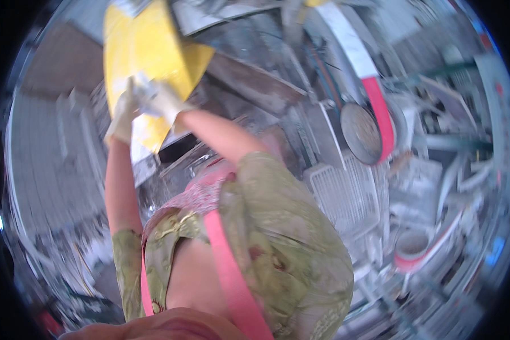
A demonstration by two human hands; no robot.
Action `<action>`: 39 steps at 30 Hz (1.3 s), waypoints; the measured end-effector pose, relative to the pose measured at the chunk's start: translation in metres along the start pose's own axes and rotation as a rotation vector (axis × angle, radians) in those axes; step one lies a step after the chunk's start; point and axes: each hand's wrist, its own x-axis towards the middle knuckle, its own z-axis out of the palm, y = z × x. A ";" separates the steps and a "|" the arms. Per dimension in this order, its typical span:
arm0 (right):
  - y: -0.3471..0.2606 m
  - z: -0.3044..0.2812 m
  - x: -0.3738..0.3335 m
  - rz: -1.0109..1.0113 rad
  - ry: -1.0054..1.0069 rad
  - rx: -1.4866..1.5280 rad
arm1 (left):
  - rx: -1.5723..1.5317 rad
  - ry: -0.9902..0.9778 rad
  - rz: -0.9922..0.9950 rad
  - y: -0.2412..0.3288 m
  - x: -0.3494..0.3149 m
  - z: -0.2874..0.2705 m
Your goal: The person repeatedly wipes small white rectangular tiles with a cloth on a yellow work surface, then stacks them. The person also briefly inspects a tile and places it back on the surface. The task continues with repeated wiping and stacking of tiles.
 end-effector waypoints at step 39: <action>-0.023 -0.533 -0.205 -0.362 0.578 -1.689 | 0.245 0.272 0.229 0.062 -0.015 0.052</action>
